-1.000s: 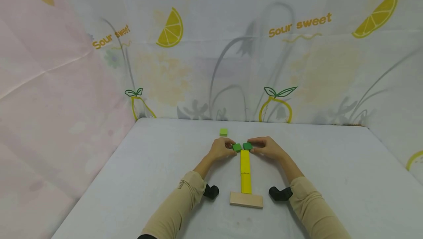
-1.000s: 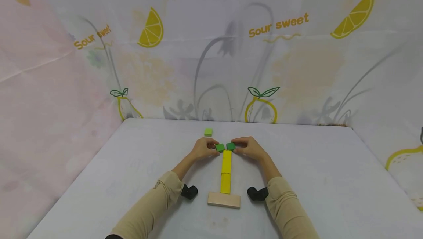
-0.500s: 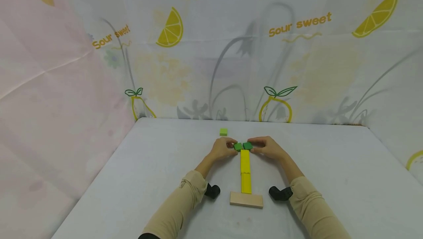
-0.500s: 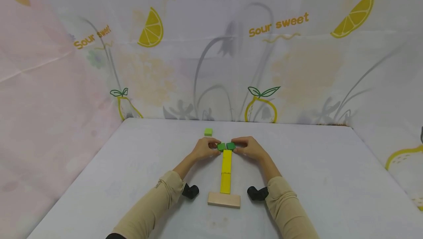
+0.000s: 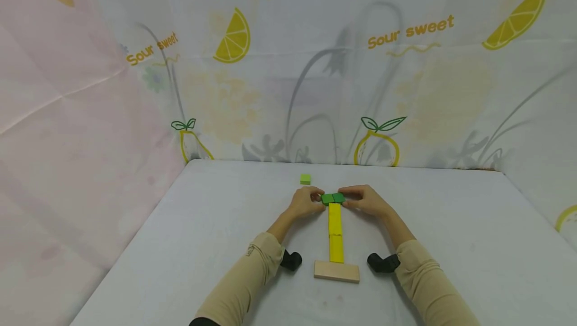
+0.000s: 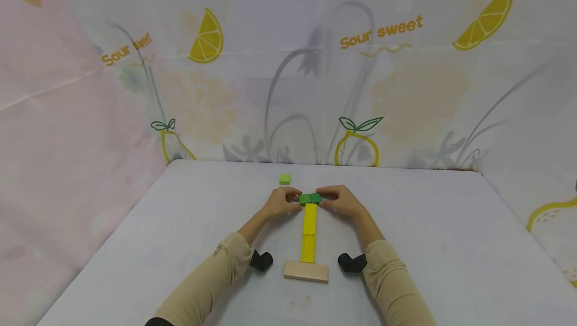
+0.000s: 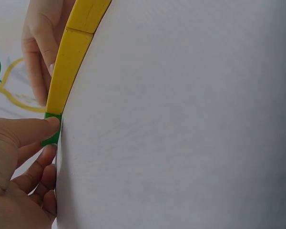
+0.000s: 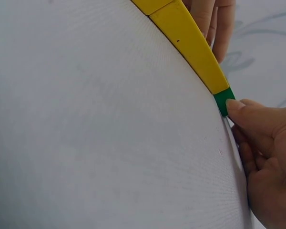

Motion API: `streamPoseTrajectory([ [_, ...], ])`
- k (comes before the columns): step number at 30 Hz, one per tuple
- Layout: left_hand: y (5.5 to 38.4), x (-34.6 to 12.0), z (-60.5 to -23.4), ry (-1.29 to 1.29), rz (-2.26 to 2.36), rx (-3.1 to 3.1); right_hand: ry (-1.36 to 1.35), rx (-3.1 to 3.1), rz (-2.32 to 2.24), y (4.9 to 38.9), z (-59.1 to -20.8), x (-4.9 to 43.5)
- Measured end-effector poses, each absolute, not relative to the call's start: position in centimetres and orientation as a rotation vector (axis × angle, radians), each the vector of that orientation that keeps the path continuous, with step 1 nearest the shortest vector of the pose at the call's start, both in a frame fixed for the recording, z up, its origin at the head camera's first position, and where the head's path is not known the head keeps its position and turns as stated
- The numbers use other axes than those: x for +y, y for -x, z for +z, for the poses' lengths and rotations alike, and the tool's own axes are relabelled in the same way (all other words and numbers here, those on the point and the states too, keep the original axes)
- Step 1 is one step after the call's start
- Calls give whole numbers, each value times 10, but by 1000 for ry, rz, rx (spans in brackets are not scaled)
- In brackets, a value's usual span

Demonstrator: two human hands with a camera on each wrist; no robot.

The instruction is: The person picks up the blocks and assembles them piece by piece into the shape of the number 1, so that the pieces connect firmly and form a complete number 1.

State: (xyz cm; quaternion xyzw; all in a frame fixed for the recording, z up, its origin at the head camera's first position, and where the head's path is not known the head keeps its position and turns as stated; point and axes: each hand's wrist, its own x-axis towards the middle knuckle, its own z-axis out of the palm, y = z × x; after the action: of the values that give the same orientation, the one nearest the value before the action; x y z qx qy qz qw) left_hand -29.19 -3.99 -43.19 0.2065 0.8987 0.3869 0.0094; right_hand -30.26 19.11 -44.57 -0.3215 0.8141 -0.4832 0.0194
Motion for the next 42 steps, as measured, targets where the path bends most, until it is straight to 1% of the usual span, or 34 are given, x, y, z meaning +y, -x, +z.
streamPoseTrajectory([
  [2,292,-40,-432,-649,1205,2806,1031,2524,-1505,303,-446,192],
  [5,293,-40,-433,-657,1203,2806,978,2528,-1491,302,-445,191],
  [7,292,-40,-433,-661,1204,2808,894,2550,-1452,300,-442,189],
  [11,290,-40,-431,-674,1205,2810,847,2565,-1421,299,-440,188],
  [42,288,-41,-433,-698,1238,2829,810,2527,-1451,297,-439,187],
])
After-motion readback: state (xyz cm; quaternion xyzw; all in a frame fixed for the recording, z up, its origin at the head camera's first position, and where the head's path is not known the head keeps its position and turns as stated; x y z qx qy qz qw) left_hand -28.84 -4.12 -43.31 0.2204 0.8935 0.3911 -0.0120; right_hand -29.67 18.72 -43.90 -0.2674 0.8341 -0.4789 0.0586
